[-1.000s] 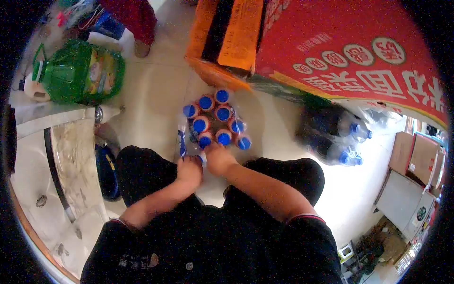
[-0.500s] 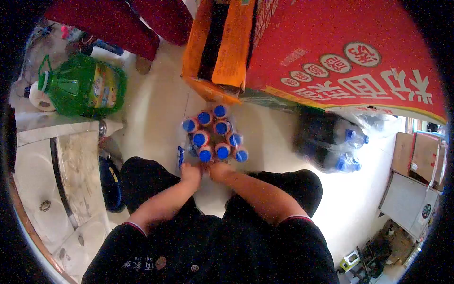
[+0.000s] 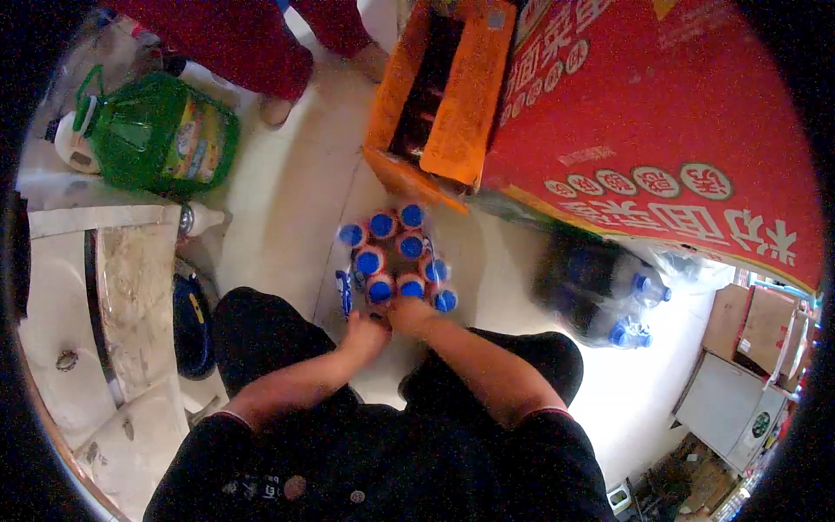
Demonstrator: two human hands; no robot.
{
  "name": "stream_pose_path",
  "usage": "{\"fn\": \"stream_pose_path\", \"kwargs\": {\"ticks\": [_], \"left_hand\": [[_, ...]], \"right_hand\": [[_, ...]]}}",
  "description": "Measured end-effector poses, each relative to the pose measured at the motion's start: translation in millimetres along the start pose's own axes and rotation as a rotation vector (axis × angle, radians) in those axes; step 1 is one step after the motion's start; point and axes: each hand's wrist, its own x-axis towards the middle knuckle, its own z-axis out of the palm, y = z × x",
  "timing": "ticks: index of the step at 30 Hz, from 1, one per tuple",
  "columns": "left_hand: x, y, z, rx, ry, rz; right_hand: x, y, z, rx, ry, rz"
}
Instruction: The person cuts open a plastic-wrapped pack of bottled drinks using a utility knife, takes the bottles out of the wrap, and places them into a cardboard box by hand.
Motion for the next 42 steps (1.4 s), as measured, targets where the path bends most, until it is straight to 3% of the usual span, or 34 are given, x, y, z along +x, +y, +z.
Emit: {"fn": "stream_pose_path", "kwargs": {"ticks": [2, 3, 4, 6, 7, 9, 10, 11, 13, 14, 16, 17, 18, 20, 22, 23, 25, 26, 28, 29, 31, 32, 34, 37, 38, 39, 40, 41, 42], "left_hand": [[-9.6, -1.5, -9.4, 0.074, -0.006, 0.234], [-7.8, -0.5, 3.5, -0.051, 0.101, 0.222], [-4.4, 1.0, 22.2, -0.173, 0.221, 0.215], [4.9, 0.5, 44.0, -0.222, 0.655, 0.338], [4.9, 1.6, 43.5, -0.230, 0.455, 0.316], [-3.3, 8.2, 43.5, -0.036, 0.279, 0.324], [-6.3, 8.4, 42.1, 0.166, 0.297, 0.339], [-2.3, 5.0, 38.4, 0.169, 0.322, 0.338], [-6.9, 2.1, 38.0, 0.183, 0.656, 0.453], [-7.0, 0.7, 32.2, 0.180, 0.658, 0.456], [-12.5, -0.3, 14.3, 0.054, 0.348, 0.529], [-10.0, 0.1, 27.3, 0.045, 0.329, 0.539], [5.8, -0.1, 46.2, -0.024, 0.519, 0.569], [1.9, -2.8, 47.6, -0.101, 0.700, 0.594], [-21.1, -5.3, 8.3, 0.120, 0.568, 0.509], [-18.8, -2.3, 16.0, 0.120, 0.558, 0.509], [-16.8, 5.1, 39.6, 0.059, 0.336, 0.469], [-27.5, 5.7, 26.9, 0.061, 0.323, 0.476], [-53.2, 1.2, -23.9, 0.148, -0.012, 0.479], [-50.4, -0.2, -23.4, 0.151, -0.020, 0.489], [-37.7, -3.7, -23.2, -0.076, -0.175, 0.353], [-33.2, -9.1, -31.6, -0.075, -0.174, 0.356], [-24.8, -25.8, -55.5, -0.241, -0.373, 0.352], [-20.8, -58.1, -116.0, -0.737, -0.135, 0.464], [-28.6, -61.0, -146.3, -0.977, 0.134, 0.416], [-18.0, -60.7, -164.7, -0.988, 0.358, 0.377], [-12.9, -57.4, -183.4, -0.917, 0.758, 0.381], [-11.7, -54.9, -212.3, -0.768, 1.036, 0.386], [-8.8, -50.7, -243.9, -0.602, 1.163, 0.408]], "right_hand": [[-3.6, -7.4, 3.5, -0.105, -0.015, -0.043], [1.4, -6.3, 10.4, -0.096, -0.060, 0.028], [6.8, -5.8, 19.7, -0.062, -0.026, 0.128], [9.1, -8.5, 23.6, -0.015, 0.007, 0.293], [3.6, -16.9, 11.2, 0.002, -0.017, 0.340], [-4.4, -34.7, -9.6, 0.038, -0.057, 0.411], [0.9, -36.9, -9.7, 0.011, -0.034, 0.418], [10.5, -32.7, 2.4, 0.075, -0.021, 0.469], [26.4, 17.4, 57.0, 0.334, 0.096, 0.428], [34.4, 42.2, 84.1, 0.462, 0.149, 0.399], [33.7, 75.0, 119.2, 0.894, -0.017, 0.453], [6.0, 11.7, 44.3, 1.021, -0.100, 0.763], [5.4, -1.5, 23.8, 0.959, -0.129, 0.765], [9.5, -4.4, 33.1, 0.784, -0.125, 0.655], [15.2, -7.3, 39.7, 0.642, -0.099, 0.579], [16.6, -9.9, 42.5, 0.585, -0.086, 0.551], [20.8, -14.6, 44.9, 0.479, -0.063, 0.515], [20.7, -17.6, 44.4, 0.431, -0.054, 0.498], [15.8, -22.2, 38.4, 0.322, -0.042, 0.472], [11.8, -25.5, 34.3, 0.266, -0.047, 0.450], [0.8, -36.4, 20.2, 0.121, -0.060, 0.394], [-5.8, -44.2, 8.9, 0.037, -0.066, 0.355], [-27.9, -63.3, -23.1, -0.105, -0.064, 0.255], [-81.0, -92.4, -91.1, 0.141, 0.083, 0.243], [-101.6, -103.6, -116.0, 0.306, 0.148, 0.260], [-121.0, -134.1, -156.9, 0.270, 0.149, 0.411], [-138.8, -157.0, -188.4, 0.230, 0.149, 0.557], [-158.9, -155.1, -194.0, 0.264, 0.329, 0.494], [-178.5, -151.7, -198.6, 0.298, 0.508, 0.424]]}}
